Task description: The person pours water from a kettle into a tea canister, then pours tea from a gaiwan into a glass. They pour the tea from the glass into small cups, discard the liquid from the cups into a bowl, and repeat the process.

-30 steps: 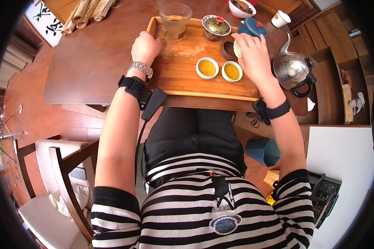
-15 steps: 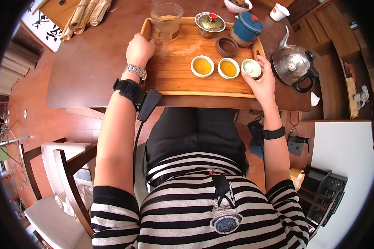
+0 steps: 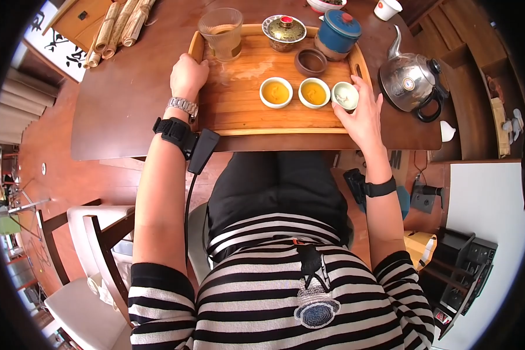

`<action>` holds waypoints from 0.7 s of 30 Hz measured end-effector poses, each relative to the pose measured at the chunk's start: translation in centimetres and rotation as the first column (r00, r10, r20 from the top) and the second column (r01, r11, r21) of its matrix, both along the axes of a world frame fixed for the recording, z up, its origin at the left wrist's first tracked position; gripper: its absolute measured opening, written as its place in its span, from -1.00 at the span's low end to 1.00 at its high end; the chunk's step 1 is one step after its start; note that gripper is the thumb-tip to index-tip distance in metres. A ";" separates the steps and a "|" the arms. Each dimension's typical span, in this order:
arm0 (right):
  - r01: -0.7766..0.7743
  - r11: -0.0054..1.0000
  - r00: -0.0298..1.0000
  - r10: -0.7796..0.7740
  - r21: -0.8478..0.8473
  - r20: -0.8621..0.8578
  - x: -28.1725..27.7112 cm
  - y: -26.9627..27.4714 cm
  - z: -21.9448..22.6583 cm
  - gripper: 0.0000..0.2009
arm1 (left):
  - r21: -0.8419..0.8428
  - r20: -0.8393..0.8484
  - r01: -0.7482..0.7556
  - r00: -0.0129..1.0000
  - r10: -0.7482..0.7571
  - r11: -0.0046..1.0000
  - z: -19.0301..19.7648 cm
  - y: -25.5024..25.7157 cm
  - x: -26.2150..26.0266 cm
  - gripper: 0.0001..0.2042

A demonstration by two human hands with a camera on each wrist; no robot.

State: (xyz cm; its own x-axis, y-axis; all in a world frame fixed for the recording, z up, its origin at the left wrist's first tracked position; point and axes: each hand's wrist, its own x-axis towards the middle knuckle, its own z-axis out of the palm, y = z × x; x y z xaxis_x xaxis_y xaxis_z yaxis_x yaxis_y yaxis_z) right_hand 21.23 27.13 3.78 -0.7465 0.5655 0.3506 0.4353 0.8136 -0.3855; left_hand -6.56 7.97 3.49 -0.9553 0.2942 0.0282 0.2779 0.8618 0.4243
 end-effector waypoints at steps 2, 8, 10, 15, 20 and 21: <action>0.009 1.000 1.000 -0.009 -0.002 -0.007 0.0 -0.2 0.1 -0.37 | -0.043 0.053 0.028 0.998 -0.026 0.999 0.5 0.0 0.1 -0.57; -0.110 0.993 0.988 0.113 0.042 -0.102 -0.7 -1.4 0.9 -0.38 | -0.009 -0.030 0.017 0.999 -0.017 1.000 -0.4 -0.1 -0.2 -0.59; -0.177 0.980 0.981 0.183 0.095 -0.069 -1.3 -2.4 1.2 -0.33 | -0.012 -0.016 0.014 1.000 -0.015 1.000 -0.2 -0.1 -0.1 -0.59; -0.137 0.982 0.991 0.136 0.130 0.012 -2.5 -3.2 0.8 -0.29 | -0.002 -0.003 -0.003 1.000 0.003 1.000 0.0 0.0 0.0 -0.59; -0.116 0.993 0.993 0.117 0.022 -0.016 -2.9 -3.2 0.5 -0.30 | -0.030 0.041 0.020 0.999 -0.019 0.999 0.6 0.0 0.4 -0.57; -0.115 0.993 0.993 0.116 0.024 -0.015 -2.9 -3.1 0.5 -0.30 | -0.029 0.041 0.021 0.999 -0.020 0.999 0.4 0.0 0.3 -0.57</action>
